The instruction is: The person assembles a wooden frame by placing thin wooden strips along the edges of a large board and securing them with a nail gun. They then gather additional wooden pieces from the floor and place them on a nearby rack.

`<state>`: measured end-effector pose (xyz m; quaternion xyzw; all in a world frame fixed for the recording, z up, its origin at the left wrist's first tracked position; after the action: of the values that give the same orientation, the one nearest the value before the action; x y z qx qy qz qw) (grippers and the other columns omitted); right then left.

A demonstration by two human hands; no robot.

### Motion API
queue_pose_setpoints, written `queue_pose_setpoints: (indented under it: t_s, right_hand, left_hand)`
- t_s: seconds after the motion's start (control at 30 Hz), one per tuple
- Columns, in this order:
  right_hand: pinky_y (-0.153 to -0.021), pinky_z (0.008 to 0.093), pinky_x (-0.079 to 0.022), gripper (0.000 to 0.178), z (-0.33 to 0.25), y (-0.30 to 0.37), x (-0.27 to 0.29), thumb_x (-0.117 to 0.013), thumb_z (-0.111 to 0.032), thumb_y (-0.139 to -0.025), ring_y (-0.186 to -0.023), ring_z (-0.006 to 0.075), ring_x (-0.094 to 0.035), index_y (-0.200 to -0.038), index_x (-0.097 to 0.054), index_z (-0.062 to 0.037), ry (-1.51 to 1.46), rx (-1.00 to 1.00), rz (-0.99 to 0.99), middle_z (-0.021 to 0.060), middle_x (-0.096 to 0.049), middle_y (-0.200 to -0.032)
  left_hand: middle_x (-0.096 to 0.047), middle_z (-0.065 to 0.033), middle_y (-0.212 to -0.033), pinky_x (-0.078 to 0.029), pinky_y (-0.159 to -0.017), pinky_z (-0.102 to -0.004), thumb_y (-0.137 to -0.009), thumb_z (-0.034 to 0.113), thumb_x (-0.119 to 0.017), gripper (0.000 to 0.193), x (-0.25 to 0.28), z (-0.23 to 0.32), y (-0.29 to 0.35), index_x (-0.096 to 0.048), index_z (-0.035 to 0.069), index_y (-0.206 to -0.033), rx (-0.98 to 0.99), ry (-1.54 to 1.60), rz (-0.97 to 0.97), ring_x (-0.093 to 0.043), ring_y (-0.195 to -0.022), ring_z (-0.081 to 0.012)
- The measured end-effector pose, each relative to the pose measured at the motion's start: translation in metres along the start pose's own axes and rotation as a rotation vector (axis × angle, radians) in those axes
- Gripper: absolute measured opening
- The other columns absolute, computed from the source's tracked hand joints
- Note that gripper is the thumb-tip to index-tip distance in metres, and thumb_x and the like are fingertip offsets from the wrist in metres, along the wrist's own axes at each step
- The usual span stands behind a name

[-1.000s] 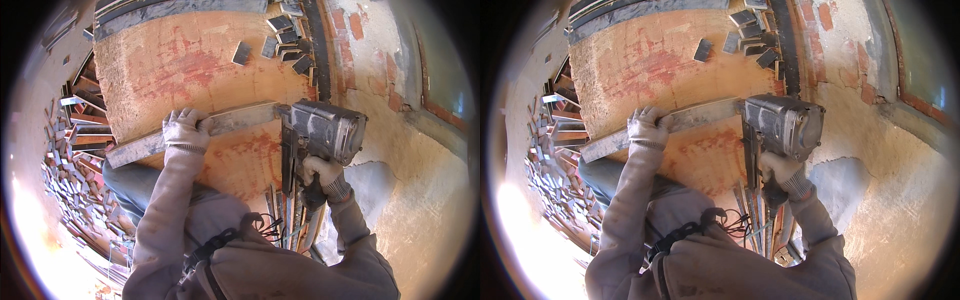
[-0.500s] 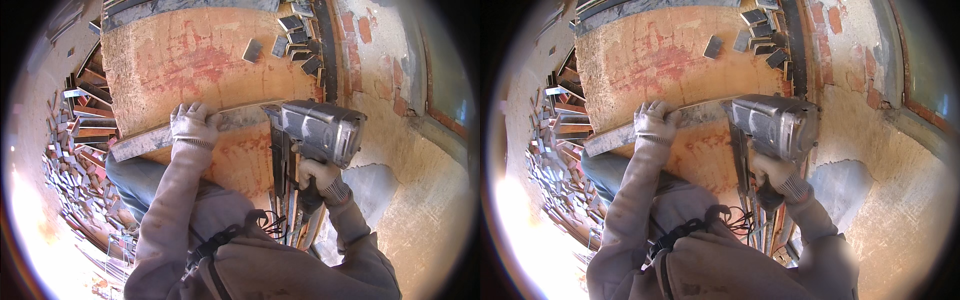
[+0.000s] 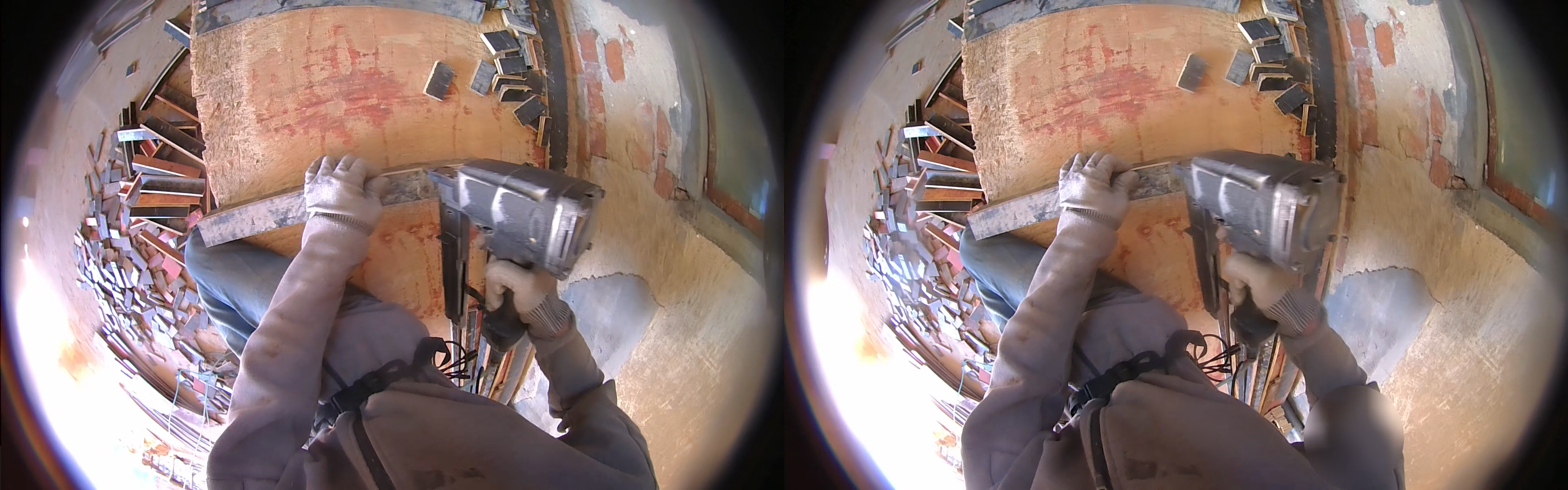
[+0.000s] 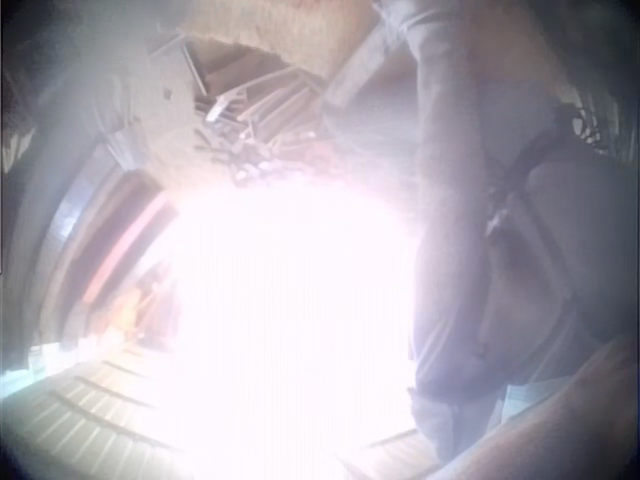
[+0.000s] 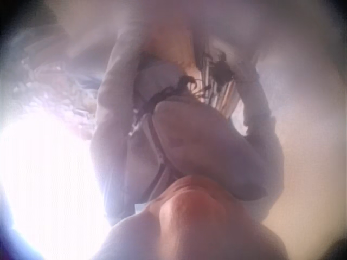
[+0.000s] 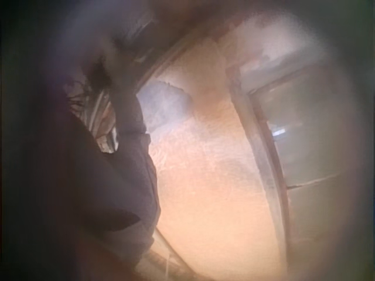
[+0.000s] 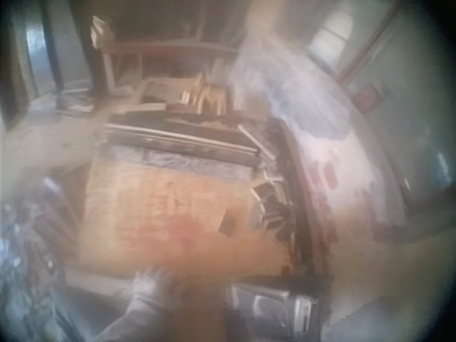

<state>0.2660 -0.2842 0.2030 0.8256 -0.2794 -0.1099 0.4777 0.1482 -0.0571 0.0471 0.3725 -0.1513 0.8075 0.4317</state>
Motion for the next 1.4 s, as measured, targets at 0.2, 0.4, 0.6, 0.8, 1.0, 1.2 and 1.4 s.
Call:
queue_pose_setpoints:
  t_s: [0.2, 0.4, 0.6, 0.8, 1.0, 1.2, 1.4]
  right_hand:
    - [-0.049, 0.029, -0.046, 0.027, 0.001, 0.0, -0.004, -0.058, -0.002, -0.09, -0.047, 0.0184, -0.058, -0.063, -0.056, -0.0007, 0.082, 0.152, 0.023, 0.0084, -0.059, -0.057]
    - [-0.057, 0.03, -0.048, 0.012, 0.007, -0.015, -0.023, -0.061, -0.01, -0.093, -0.056, 0.0146, -0.06, -0.086, -0.066, -0.0013, 0.047, 0.084, -0.09, 0.0048, -0.06, -0.064]
    - [-0.046, 0.0302, -0.046, 0.018, 0.005, 0.001, -0.016, -0.059, 0.002, -0.085, -0.047, 0.0182, -0.057, -0.068, -0.058, 0.0004, -0.075, 0.061, 0.12, 0.0084, -0.057, -0.057]
    - [-0.05, 0.0301, -0.048, 0.027, 0.03, 0.006, 0.006, -0.063, -0.005, -0.092, -0.049, 0.0182, -0.059, -0.066, -0.055, -0.0036, 0.039, 0.136, 0.226, 0.0093, -0.059, -0.058]
    - [-0.051, 0.0298, -0.049, 0.026, 0.049, 0.005, 0.003, -0.062, -0.003, -0.09, -0.052, 0.0173, -0.061, -0.065, -0.055, -0.0045, -0.094, 0.113, 0.184, 0.0076, -0.061, -0.06]
    - [-0.053, 0.0302, -0.049, 0.024, 0.063, 0.008, 0.003, -0.061, -0.004, -0.09, -0.052, 0.0179, -0.061, -0.067, -0.055, -0.0041, -0.068, 0.106, 0.174, 0.0087, -0.061, -0.06]
    - [-0.059, 0.0299, -0.049, 0.024, 0.087, 0.012, 0.002, -0.061, -0.013, -0.098, -0.059, 0.014, -0.062, -0.078, -0.066, -0.0018, -0.125, 0.054, 0.113, 0.0049, -0.063, -0.063]
  left_hand:
    - [-0.072, -0.0075, -0.094, -0.046, -0.096, -0.0483, -0.082, 0.023, -0.081, 0.015, -0.001, -0.006, 0.002, -0.073, 0.013, -0.089, -0.058, 0.012, 0.026, -0.064, -0.098, -0.0336]
    - [-0.071, -0.0099, -0.097, -0.046, -0.098, -0.0487, -0.083, 0.019, -0.079, 0.017, 0.0, -0.009, 0.003, -0.071, 0.01, -0.096, -0.073, -0.009, 0.002, -0.064, -0.102, -0.0348]
    - [-0.07, -0.0112, -0.099, -0.047, -0.097, -0.0497, -0.083, 0.017, -0.077, 0.016, 0.003, -0.01, 0.002, -0.07, 0.01, -0.096, -0.093, 0.003, 0.0, -0.063, -0.103, -0.0359]
    - [-0.068, -0.0105, -0.097, -0.047, -0.093, -0.0495, -0.085, 0.024, -0.08, 0.02, 0.024, -0.033, 0.019, -0.071, 0.011, -0.096, -0.117, -0.012, 0.077, -0.061, -0.1, -0.0351]
    - [-0.062, -0.0228, -0.137, -0.039, -0.116, -0.0521, -0.094, 0.076, -0.055, 0.082, 0.127, -0.159, 0.083, -0.066, 0.007, -0.137, 0.9, -0.564, 0.258, -0.046, -0.139, -0.0388]
    - [-0.064, -0.024, -0.129, -0.04, -0.112, -0.0475, -0.094, 0.067, -0.056, 0.072, 0.128, -0.234, 0.097, -0.079, 0.001, -0.114, 0.891, -0.347, 0.082, -0.05, -0.127, -0.0407]
    - [-0.07, -0.019, -0.121, -0.055, -0.091, -0.0425, -0.096, 0.05, -0.065, 0.059, 0.128, -0.235, 0.096, -0.075, -0.005, -0.114, 0.862, 0.283, 0.267, -0.069, -0.102, -0.0382]
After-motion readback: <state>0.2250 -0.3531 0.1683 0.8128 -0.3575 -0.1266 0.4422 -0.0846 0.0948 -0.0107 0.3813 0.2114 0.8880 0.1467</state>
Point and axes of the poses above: each hand's wrist, its own y-axis away from the middle knuckle, its own x-axis out of the back of the hand, z = x × y, the point moved 2 cm from there along -y, towards the middle knuckle
